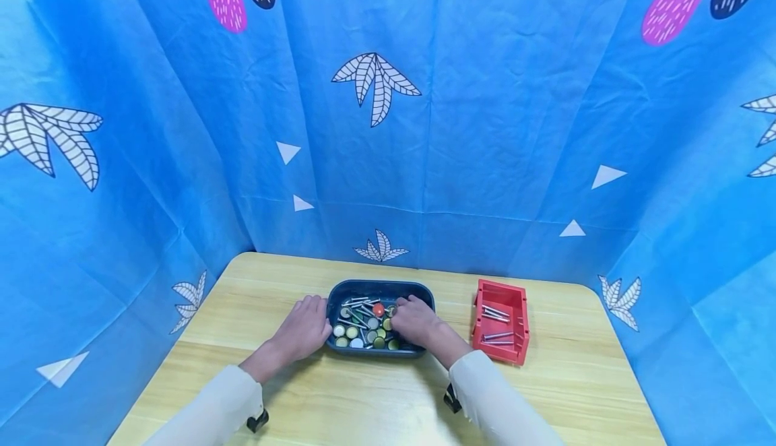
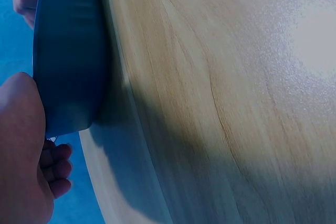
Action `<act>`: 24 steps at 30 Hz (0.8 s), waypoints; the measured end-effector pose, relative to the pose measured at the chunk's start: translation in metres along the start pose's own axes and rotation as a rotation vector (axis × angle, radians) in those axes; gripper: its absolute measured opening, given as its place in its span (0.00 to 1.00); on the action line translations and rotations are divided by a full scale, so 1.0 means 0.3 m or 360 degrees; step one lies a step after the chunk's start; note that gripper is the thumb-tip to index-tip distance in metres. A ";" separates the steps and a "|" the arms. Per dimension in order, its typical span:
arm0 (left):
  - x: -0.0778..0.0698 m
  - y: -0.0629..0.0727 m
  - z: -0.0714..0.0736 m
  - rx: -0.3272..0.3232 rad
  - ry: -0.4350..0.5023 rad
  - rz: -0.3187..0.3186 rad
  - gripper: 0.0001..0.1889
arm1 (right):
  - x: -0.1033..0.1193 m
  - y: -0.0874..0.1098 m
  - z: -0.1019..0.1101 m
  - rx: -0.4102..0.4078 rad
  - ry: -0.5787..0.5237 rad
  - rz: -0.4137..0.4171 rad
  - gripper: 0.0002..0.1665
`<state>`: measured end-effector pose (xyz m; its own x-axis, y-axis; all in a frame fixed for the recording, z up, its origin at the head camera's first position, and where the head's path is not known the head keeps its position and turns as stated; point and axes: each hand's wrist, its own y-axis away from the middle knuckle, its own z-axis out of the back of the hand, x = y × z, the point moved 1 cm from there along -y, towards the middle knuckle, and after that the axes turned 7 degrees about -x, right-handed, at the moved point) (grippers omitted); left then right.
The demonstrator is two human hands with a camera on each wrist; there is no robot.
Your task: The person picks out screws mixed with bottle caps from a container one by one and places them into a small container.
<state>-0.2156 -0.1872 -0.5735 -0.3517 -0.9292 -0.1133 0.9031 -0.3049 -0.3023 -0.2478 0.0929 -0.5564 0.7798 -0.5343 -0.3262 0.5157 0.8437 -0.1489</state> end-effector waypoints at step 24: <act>0.005 0.000 -0.008 -0.0012 0.0034 0.0014 0.13 | 0.014 -0.028 0.009 0.0132 0.0197 0.0109 0.06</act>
<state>-0.2165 -0.1880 -0.5759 -0.3489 -0.9272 -0.1361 0.9043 -0.2951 -0.3084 -0.2482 0.0834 -0.5540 0.7671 -0.4610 -0.4462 0.4945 0.8679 -0.0466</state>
